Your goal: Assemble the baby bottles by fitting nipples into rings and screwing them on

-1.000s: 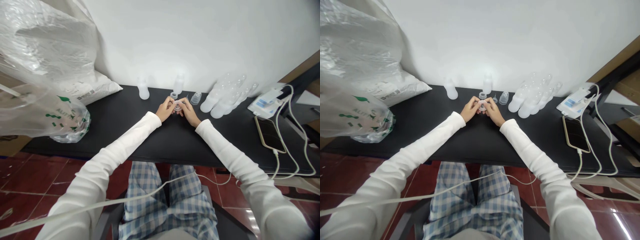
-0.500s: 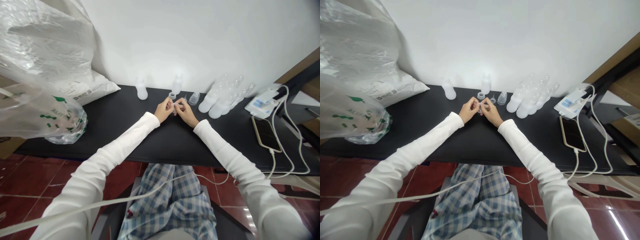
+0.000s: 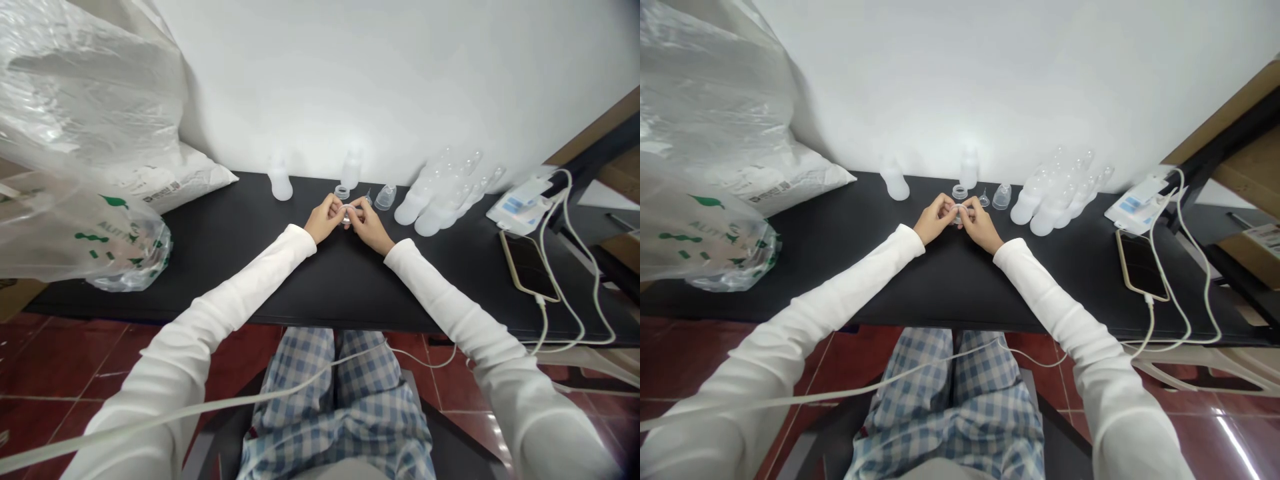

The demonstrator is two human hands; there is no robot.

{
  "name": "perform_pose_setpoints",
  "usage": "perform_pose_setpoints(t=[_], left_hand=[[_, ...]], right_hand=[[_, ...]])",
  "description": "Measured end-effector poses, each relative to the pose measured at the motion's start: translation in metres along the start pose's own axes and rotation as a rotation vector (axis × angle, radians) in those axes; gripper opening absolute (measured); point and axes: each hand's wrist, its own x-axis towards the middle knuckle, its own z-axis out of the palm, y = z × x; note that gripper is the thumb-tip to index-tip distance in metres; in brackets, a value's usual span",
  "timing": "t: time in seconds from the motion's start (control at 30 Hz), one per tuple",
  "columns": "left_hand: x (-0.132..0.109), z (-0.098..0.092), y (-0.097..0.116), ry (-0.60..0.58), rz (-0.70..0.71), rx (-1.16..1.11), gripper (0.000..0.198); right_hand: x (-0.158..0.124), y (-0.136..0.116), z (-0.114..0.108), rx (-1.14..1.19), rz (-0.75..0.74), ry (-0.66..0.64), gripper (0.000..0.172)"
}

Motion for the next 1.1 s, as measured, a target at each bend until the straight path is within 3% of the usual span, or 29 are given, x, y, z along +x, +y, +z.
perform_pose_setpoints(t=[0.1,0.27,0.77,1.1], left_hand=[[0.002,0.002,-0.006,-0.016,-0.061,-0.107,0.016],[0.005,0.002,-0.017,-0.005,-0.049,-0.185,0.023],[-0.002,0.006,-0.005,0.050,-0.003,0.037,0.025],[0.002,0.005,-0.009,0.087,0.035,0.037,0.022]], right_hand=[[0.001,-0.001,0.000,0.034,-0.003,-0.009,0.048],[0.001,0.001,0.000,0.067,-0.040,-0.025,0.049],[0.003,0.011,-0.002,-0.066,-0.119,-0.038,0.041],[0.001,0.003,-0.004,0.008,-0.058,-0.039,0.046]])
